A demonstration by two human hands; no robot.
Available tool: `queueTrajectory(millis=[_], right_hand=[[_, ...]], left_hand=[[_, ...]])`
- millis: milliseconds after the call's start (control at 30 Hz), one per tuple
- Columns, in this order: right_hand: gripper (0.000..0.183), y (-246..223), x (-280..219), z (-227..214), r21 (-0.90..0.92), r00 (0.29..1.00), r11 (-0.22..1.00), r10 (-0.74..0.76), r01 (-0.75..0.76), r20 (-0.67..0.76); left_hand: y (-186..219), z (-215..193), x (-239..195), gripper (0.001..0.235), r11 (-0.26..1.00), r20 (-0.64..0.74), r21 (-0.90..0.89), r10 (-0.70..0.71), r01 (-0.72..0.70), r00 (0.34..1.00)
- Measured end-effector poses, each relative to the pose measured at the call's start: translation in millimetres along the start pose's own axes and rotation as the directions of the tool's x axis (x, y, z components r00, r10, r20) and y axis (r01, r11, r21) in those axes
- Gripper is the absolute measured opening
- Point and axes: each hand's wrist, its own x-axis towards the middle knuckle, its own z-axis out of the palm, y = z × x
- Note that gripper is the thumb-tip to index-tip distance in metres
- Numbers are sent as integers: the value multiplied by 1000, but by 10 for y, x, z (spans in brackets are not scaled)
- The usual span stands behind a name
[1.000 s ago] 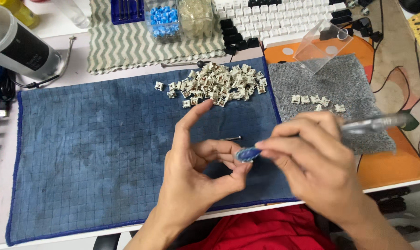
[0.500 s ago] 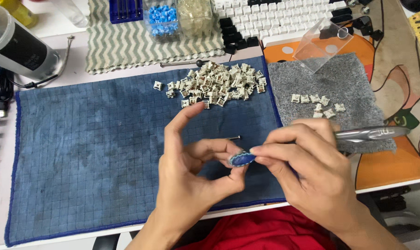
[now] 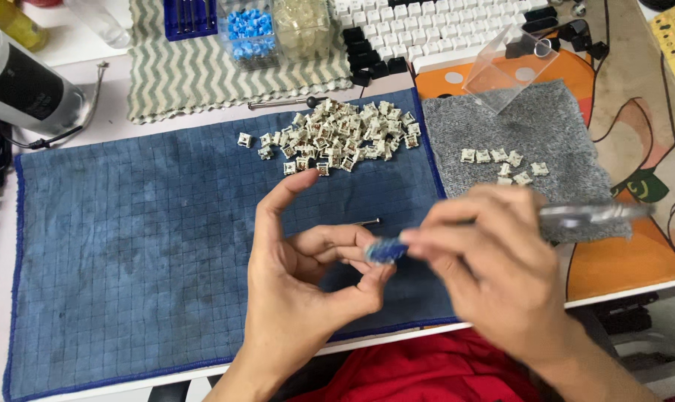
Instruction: The person cleans individual mechanical keyboard switches using a small metal tool and a toothbrush. They pick up each switch, scrape or brush its surfaces, and place the cleaned switches onto a gray cloth. The workspace includes a blue mat, a pile of switches, and various tools.
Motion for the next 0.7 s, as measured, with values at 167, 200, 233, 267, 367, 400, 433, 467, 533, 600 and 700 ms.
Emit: queueTrajectory(millis=[167, 200, 233, 267, 367, 400, 433, 467, 533, 600, 700], right_hand=[[13, -9, 21, 25, 33, 999, 999, 30, -30, -13], [14, 5, 9, 24, 34, 1000, 999, 26, -25, -14], [14, -17, -5, 29, 31, 999, 999, 29, -29, -14], [14, -32, -1, 40, 40, 999, 999, 31, -30, -19], [11, -26, 31, 52, 42, 999, 998, 46, -45, -29], [10, -12, 42, 40, 30, 998, 998, 58, -57, -32], [10, -42, 27, 37, 28, 998, 998, 59, -58, -32], [10, -69, 26, 43, 45, 998, 997, 57, -56, -21], [10, -39, 22, 43, 61, 998, 997, 57, -56, -11], [8, 85, 24, 23, -19, 997, 997, 71, -71, -43], [7, 199, 13, -137, -64, 986, 986, 149, -153, -70]], left_hand=[[-30, -5, 11, 102, 1000, -11, 0, -12, 12, 1000], [-36, -9, 3, 102, 1000, -9, 2, -5, 5, 1000], [-43, 0, 8, 102, 1000, -6, 0, -7, 7, 1000], [-44, 5, 16, 103, 1000, -15, -11, -16, 15, 1000], [-55, -24, 17, 102, 1000, -22, -2, -12, 12, 1000], [-65, -31, 14, 100, 1000, -17, 14, 1, -1, 1000], [-64, -22, 13, 100, 1000, -15, 12, 0, 0, 1000], [-55, -19, 17, 100, 999, -10, 47, 8, -8, 1000], [-55, -28, 21, 100, 997, -4, 82, 14, -14, 1000], [-75, -43, 35, 94, 995, -10, 93, 21, -20, 1000], [-6, -2, 17, 96, 995, 21, 95, 36, -38, 999]])
